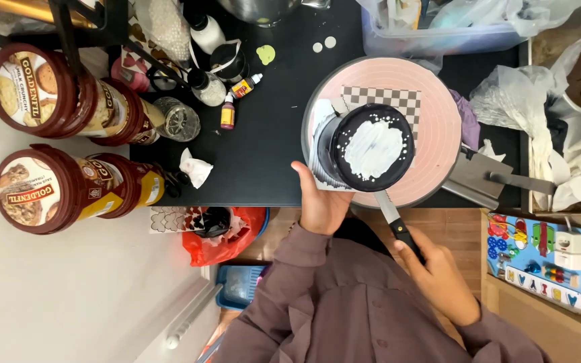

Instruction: The person prepares a small cake for packaging by wiping a square board with a cloth, placing a patterned paper and the cake onto the board, and then transferring the cake into a clamshell container before placing it on a shelf.

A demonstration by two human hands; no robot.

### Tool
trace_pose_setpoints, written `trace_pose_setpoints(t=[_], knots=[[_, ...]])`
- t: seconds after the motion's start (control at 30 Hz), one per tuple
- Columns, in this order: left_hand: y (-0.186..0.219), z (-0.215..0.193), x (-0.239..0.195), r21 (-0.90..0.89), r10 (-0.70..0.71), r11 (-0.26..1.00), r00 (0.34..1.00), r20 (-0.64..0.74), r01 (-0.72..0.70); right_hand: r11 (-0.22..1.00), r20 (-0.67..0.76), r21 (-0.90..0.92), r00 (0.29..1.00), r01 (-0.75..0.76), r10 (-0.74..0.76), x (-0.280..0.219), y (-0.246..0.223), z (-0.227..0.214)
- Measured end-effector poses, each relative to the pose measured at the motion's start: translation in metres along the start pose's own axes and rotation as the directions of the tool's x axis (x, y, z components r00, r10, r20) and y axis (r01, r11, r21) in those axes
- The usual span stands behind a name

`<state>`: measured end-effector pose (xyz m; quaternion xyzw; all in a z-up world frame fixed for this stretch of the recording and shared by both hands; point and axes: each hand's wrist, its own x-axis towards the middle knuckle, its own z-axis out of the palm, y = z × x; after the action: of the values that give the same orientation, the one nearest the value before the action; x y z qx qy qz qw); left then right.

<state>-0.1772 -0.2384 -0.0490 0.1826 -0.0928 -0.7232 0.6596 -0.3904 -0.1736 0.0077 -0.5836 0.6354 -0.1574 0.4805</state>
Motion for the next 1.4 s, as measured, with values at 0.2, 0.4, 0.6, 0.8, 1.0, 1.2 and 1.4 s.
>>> trace_pose_setpoints(t=[0.2, 0.4, 0.6, 0.8, 1.0, 1.2, 1.4], knots=[[0.015, 0.0, 0.012, 0.068, -0.151, 0.986, 0.988, 0.015, 0.149, 0.993, 0.015, -0.102, 0.998, 0.056, -0.054, 0.008, 0.018, -0.018], [0.024, -0.006, 0.028, 0.122, -0.279, 0.953, 0.96, 0.007, 0.276, 0.989, 0.041, -0.143, 0.998, 0.05, -0.045, 0.014, 0.021, -0.035], [0.023, -0.008, 0.042, 0.12, -0.32, 0.942, 0.947, 0.026, 0.314, 0.991, 0.077, -0.135, 0.997, 0.02, -0.009, 0.022, 0.026, -0.047], [0.011, -0.021, 0.053, 0.071, -0.269, 0.961, 0.963, 0.01, 0.267, 0.996, 0.145, 0.028, 0.986, -0.083, 0.078, 0.04, 0.01, -0.05], [-0.008, -0.044, 0.054, 0.034, -0.256, 0.966, 0.967, -0.008, 0.256, 0.962, 0.08, 0.268, 0.996, -0.048, 0.028, 0.072, 0.044, -0.016], [-0.01, -0.058, 0.067, 0.028, -0.281, 0.959, 0.959, -0.027, 0.282, 0.992, -0.098, 0.126, 0.995, -0.005, 0.018, 0.08, 0.02, -0.019], [-0.011, -0.072, 0.078, -0.032, -0.324, 0.946, 0.945, -0.041, 0.323, 0.992, -0.15, 0.061, 0.984, 0.11, -0.1, 0.097, 0.044, -0.028]])
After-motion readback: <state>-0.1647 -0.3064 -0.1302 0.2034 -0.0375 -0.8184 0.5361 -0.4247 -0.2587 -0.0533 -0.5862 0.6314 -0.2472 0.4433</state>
